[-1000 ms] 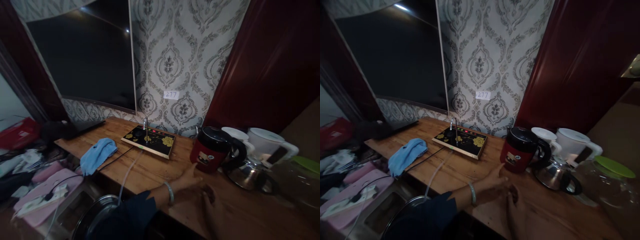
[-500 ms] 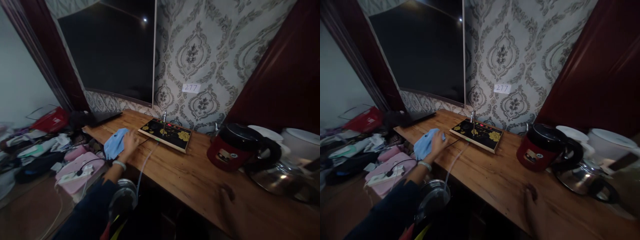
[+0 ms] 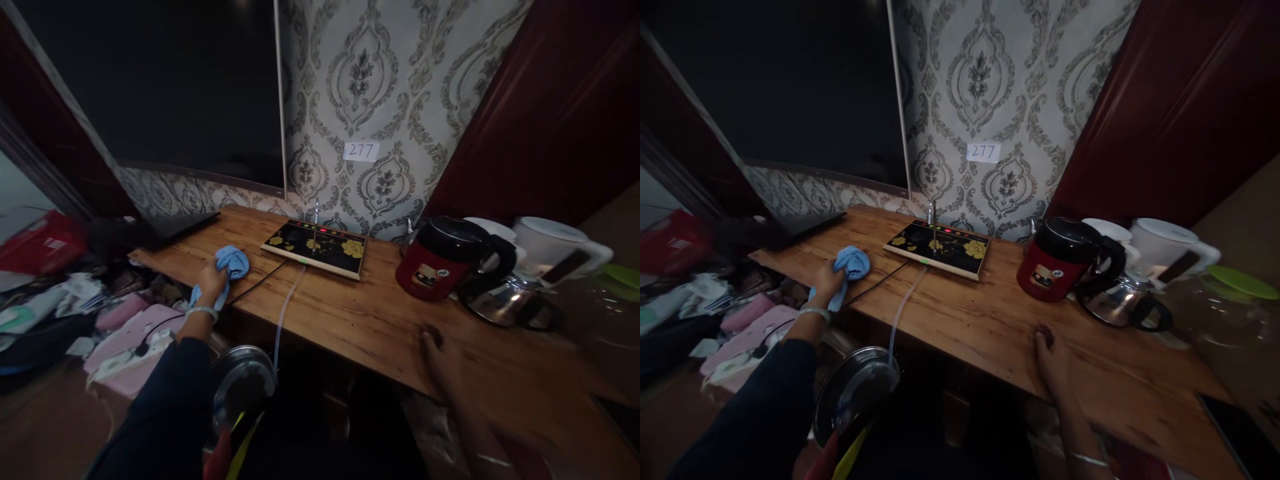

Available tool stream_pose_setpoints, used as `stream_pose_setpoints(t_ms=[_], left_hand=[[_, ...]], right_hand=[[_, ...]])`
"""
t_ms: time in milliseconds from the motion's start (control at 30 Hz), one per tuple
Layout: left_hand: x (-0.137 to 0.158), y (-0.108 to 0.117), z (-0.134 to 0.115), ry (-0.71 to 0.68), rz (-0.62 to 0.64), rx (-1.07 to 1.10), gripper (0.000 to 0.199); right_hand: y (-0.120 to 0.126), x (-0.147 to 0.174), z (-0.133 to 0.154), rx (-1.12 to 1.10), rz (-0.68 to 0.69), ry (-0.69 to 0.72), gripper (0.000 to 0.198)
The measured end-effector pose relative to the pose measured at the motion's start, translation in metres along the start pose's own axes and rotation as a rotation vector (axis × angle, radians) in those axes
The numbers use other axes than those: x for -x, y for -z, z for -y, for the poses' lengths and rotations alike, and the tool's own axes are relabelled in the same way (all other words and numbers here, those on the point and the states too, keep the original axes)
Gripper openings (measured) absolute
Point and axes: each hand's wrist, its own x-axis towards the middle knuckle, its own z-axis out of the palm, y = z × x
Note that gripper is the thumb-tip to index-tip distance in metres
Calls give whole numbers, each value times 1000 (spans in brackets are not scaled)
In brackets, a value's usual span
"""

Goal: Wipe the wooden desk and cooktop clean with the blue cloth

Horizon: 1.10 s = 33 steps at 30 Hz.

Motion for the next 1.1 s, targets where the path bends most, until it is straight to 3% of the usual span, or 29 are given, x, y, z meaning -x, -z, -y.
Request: stream_pose_setpoints(t_ms=[100, 200, 267, 367, 467, 567, 667, 800, 867, 933, 1000, 1100], left_hand=[[-5, 4, 1, 46, -12, 32, 36], [3, -5, -9, -12, 13, 95, 44], [19, -22, -20, -132, 88, 133, 54], [48, -57, -37, -328, 297, 170, 65], [72, -89, -45, -374, 397, 65, 63], [79, -103, -42, -371, 374, 35, 45], [76, -101, -36, -316, 343, 231, 37], [73, -80, -37, -69, 129, 529, 38], [79, -70, -47, -55, 10, 565, 40], [92, -67, -64, -166, -47, 520, 39], [113, -74, -83, -356, 2, 417, 41], [158, -99, -114, -604, 332, 191, 40]], right_hand=[[0, -1, 1, 5, -1, 27, 43], [1, -1, 0, 15, 24, 21, 47], [2, -1, 0, 25, 47, 6, 49], [2, 0, 2, 10, 40, 2, 50], [2, 2, 7, 0, 21, 4, 50], [4, 1, 10, 12, 27, 10, 47], [5, 0, 11, 1, 27, 38, 44], [4, 0, 9, -35, 23, 48, 41], [4, -1, 7, -42, 27, 44, 41], [4, -2, 6, -42, 36, 41, 41], [3, -2, 4, -38, 45, 38, 41], [2, -1, 4, -35, 36, 30, 41]])
